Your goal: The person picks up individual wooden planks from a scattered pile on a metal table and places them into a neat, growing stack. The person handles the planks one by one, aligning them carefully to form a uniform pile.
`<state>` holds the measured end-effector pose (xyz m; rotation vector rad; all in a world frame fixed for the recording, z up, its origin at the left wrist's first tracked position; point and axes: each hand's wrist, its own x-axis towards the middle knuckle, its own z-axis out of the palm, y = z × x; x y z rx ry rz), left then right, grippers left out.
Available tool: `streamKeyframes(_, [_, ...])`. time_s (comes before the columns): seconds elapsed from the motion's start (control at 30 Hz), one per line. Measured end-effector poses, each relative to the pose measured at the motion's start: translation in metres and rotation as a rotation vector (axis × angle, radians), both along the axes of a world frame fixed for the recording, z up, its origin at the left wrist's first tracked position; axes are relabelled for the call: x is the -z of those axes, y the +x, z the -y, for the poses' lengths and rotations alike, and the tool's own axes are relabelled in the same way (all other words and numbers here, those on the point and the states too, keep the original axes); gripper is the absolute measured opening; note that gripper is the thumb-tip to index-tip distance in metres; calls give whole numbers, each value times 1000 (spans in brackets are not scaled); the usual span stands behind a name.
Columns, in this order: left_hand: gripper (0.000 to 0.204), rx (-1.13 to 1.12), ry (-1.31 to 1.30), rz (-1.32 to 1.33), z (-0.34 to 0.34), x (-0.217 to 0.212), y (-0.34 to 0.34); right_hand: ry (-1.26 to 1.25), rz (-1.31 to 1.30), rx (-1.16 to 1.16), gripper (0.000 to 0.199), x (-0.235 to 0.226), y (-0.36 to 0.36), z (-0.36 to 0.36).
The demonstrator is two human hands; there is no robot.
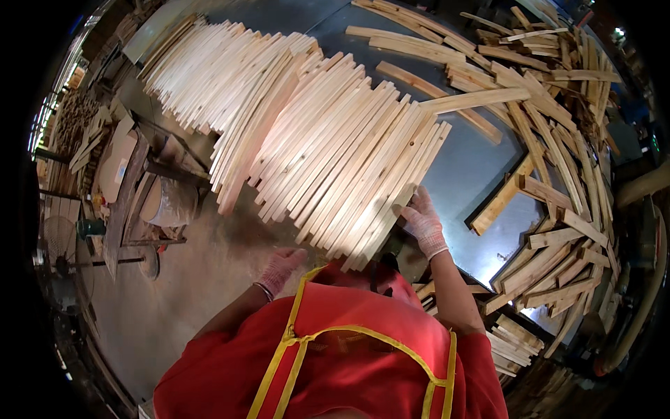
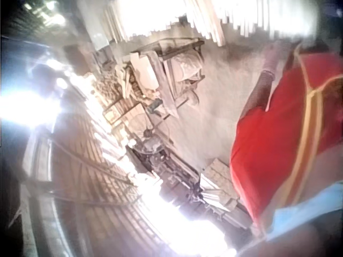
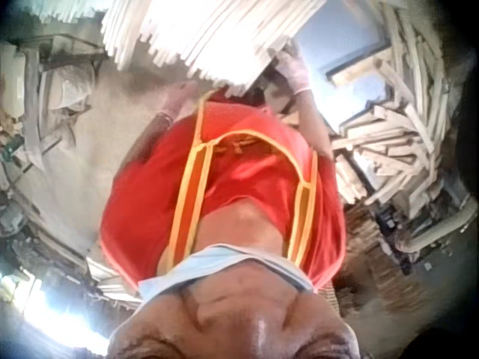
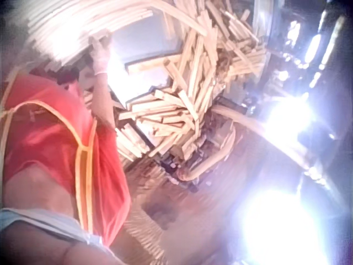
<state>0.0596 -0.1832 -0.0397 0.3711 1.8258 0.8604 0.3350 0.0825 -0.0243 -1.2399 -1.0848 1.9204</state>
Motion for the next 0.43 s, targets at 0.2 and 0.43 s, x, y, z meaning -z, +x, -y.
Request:
streamKeyframes(0.2, [39, -499, 247, 883, -43, 24, 38, 31, 113, -2, 89, 20, 9, -25])
streamKeyframes(0.43, [46, -239, 262, 314, -29, -52, 22, 147, 86, 10, 82, -35, -68, -28])
